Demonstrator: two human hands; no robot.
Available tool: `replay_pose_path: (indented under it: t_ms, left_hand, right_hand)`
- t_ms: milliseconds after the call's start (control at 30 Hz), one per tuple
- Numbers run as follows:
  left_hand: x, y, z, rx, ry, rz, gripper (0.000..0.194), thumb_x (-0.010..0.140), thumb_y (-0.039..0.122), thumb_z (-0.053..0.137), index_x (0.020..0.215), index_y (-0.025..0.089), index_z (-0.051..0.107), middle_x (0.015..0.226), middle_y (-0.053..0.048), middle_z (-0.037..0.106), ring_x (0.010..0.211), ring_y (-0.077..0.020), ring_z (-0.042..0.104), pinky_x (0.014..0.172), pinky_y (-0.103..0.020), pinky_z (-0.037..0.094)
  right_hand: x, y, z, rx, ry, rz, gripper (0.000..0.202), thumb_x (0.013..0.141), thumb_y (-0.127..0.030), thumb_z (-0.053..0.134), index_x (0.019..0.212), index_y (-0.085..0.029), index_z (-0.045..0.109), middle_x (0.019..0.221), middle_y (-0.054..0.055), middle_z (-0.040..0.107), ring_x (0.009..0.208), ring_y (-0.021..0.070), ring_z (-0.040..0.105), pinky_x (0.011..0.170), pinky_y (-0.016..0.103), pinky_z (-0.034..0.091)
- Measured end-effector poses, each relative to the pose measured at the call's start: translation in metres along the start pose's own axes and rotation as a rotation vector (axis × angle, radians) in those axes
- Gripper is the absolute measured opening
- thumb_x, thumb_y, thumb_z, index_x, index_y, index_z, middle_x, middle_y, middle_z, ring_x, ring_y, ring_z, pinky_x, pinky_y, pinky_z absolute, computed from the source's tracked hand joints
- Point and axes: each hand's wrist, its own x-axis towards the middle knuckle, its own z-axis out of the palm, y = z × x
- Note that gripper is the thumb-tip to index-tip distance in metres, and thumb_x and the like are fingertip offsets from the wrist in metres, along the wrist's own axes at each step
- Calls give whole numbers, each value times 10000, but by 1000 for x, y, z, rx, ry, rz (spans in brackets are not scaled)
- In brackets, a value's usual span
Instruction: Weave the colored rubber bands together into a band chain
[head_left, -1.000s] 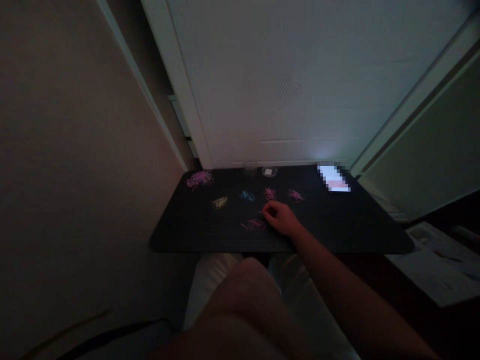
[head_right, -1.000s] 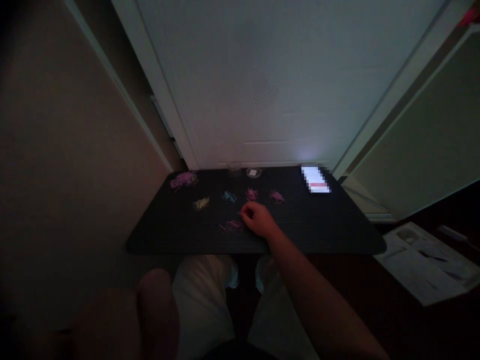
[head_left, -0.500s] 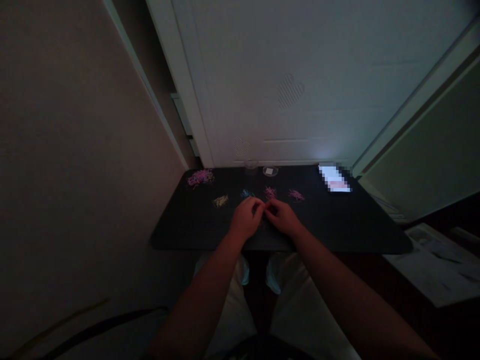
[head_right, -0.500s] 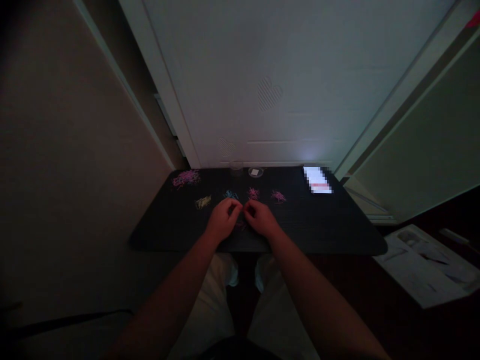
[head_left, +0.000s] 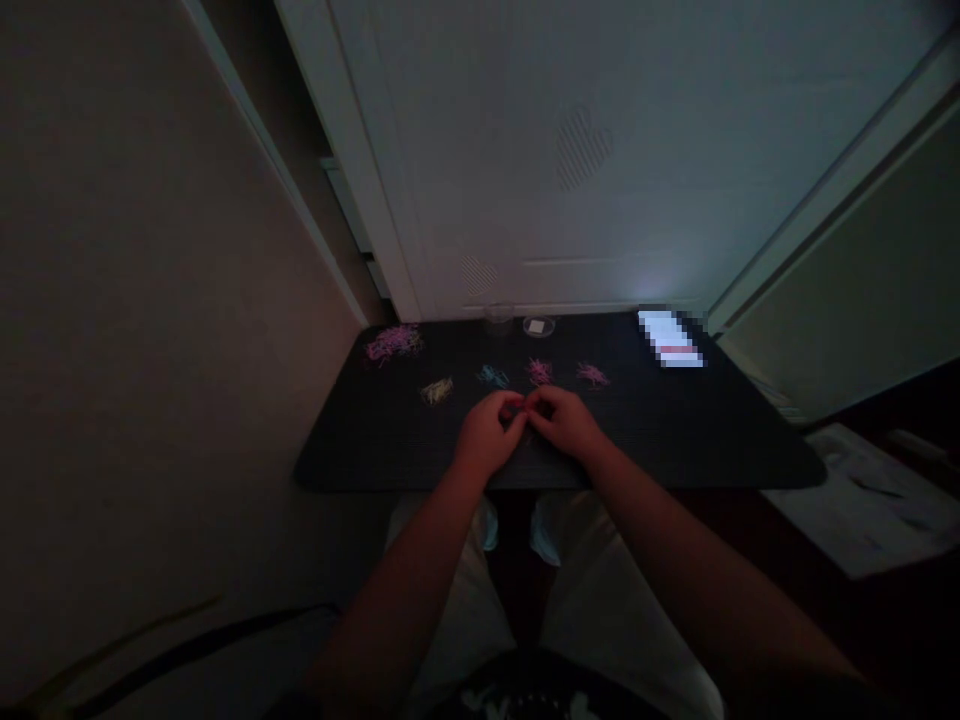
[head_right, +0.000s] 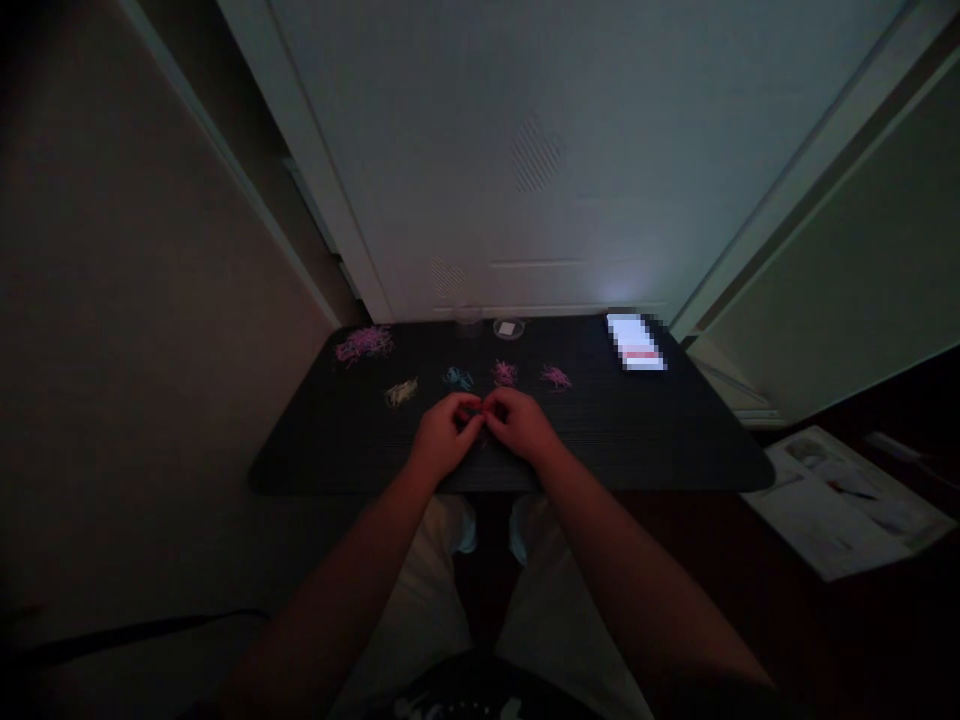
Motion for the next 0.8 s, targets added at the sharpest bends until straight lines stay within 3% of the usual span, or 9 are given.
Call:
replay_pose_path:
  t_ms: [367, 800]
  left_hand:
    - [2, -5, 0, -143, 83, -48, 161, 778, 205, 592, 936, 175, 601, 839, -22, 666, 726, -120, 600, 689, -248, 486]
    - [3, -8, 2, -222, 95, -65, 175, 773, 196, 598, 945, 167, 581, 860, -42, 678, 727, -119, 610, 655, -242, 476]
  right_hand:
    - [-1, 0, -2, 21, 30, -26, 52, 741, -185, 549, 741, -168, 598, 681, 9, 587, 606, 118, 508, 573, 234, 391]
    - [-1, 0, -4, 32, 88, -6, 61, 743, -181, 532, 729, -171, 591, 678, 14, 593, 613, 126, 512, 574, 243, 392]
